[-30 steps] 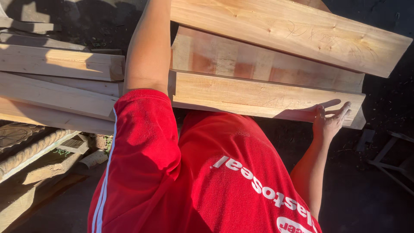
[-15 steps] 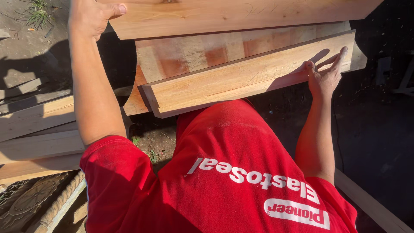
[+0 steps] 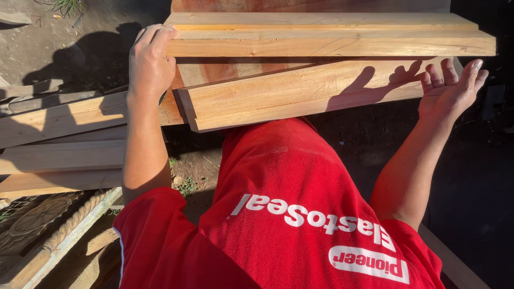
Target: The person arranges several wooden planks on a workbench, then uses an angle grinder with a sanding disc to smooth the surface of the planks. The person moves the grinder back and forth across the wood, generating sawdust.
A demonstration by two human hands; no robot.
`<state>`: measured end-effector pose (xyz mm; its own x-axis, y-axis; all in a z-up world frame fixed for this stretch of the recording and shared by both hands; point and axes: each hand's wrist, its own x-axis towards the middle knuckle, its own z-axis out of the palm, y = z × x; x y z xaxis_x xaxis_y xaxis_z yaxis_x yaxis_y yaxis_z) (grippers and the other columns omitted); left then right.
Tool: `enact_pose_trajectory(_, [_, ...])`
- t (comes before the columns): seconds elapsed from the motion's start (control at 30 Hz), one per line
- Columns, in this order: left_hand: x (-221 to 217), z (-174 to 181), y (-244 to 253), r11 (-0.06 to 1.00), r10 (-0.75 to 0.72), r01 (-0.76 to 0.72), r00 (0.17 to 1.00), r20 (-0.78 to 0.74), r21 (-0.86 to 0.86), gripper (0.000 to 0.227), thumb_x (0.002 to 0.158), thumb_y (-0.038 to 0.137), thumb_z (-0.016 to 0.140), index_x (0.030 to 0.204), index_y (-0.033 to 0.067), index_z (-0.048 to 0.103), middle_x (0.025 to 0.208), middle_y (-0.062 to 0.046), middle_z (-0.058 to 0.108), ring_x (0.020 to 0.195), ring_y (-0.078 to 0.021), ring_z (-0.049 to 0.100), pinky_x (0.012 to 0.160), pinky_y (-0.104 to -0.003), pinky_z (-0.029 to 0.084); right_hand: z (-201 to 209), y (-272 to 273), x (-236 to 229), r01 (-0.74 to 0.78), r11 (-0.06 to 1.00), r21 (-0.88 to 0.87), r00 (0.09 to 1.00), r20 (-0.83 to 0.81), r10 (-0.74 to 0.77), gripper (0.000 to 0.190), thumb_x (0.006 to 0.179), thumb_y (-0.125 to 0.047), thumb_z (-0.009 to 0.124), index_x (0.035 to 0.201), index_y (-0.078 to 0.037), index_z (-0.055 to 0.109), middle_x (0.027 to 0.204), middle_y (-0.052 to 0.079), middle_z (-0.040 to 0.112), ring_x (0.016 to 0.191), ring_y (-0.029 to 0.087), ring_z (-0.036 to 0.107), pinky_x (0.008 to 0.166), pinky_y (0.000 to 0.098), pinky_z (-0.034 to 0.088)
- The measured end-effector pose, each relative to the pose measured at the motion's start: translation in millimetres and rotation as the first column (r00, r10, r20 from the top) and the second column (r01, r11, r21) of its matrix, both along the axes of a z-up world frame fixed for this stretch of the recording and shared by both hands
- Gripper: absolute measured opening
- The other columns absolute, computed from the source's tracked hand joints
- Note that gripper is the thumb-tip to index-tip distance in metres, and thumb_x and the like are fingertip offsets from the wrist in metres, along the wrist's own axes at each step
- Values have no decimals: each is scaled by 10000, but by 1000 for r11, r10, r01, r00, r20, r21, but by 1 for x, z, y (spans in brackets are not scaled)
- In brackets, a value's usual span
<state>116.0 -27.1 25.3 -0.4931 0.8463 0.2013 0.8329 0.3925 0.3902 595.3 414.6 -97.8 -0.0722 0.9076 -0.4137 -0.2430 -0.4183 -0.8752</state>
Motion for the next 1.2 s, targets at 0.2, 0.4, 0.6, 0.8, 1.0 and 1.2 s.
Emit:
enact_pose_trajectory(0.2, [29, -17, -10, 992, 44, -52, 996, -76, -113, 528, 790, -210, 698, 1246, 56, 710, 1252, -86, 572, 1137, -345, 542, 962, -435, 556, -7, 17, -8, -49, 998, 26, 996, 77, 47, 1106, 991, -449, 745, 1595, -165, -138, 1420, 398, 423, 967, 403, 818, 755, 459, 703])
enact_pose_trajectory(0.4, [49, -37, -26, 984, 94, -99, 995, -40, -150, 761, 695, -79, 857, 1381, 113, 589, 1635, -225, 336, 1465, -457, 353, 1200, -532, 401, -9, 22, -12, -83, 996, -30, 964, 251, 88, 1150, 1003, -476, 757, 1609, -167, -170, 1422, 421, 368, 1010, 372, 747, 810, 427, 671])
enact_pose_trajectory(0.6, [44, -54, -39, 965, 223, -156, 912, 344, -212, 1225, 679, 187, 1018, 1681, 191, 314, 1736, -179, 246, 1591, -337, 305, 1253, -458, 339, -9, 24, -28, -111, 994, -4, 943, 316, 106, 1104, 1034, -335, 796, 1608, -193, -136, 1306, 380, 563, 807, 284, 780, 698, 399, 695])
enact_pose_trajectory(0.8, [21, -72, -45, 969, 226, -134, 818, 530, -206, 1176, 677, 254, 1057, 1637, 168, 384, 1704, -271, 190, 1583, -394, 252, 1273, -493, 333, -15, 36, -36, -76, 994, -82, 967, 237, 94, 1129, 948, 27, 778, 1573, -219, -129, 1259, 260, 539, 905, 320, 726, 766, 459, 692])
enact_pose_trajectory(1.0, [6, -88, -36, 774, 467, -602, 329, 821, -199, 861, 729, 171, 899, 1480, 135, 482, 1544, -182, 505, 1375, -325, 611, 1102, -459, 492, -5, 25, -46, -109, 994, -30, 960, 255, 113, 1114, 946, 78, 766, 1618, -191, -80, 1251, 263, 604, 869, 334, 794, 807, 499, 689])
enact_pose_trajectory(1.2, [-19, -102, -23, 793, 250, -594, 520, 816, 136, 451, 967, 99, 880, 1365, 17, 684, 1429, -207, 678, 1313, -317, 706, 1204, -464, 575, 21, 27, -84, -179, 984, 3, 979, 97, 178, 1103, 910, 115, 673, 1591, -258, -110, 1162, 261, 652, 817, 309, 744, 717, 449, 692])
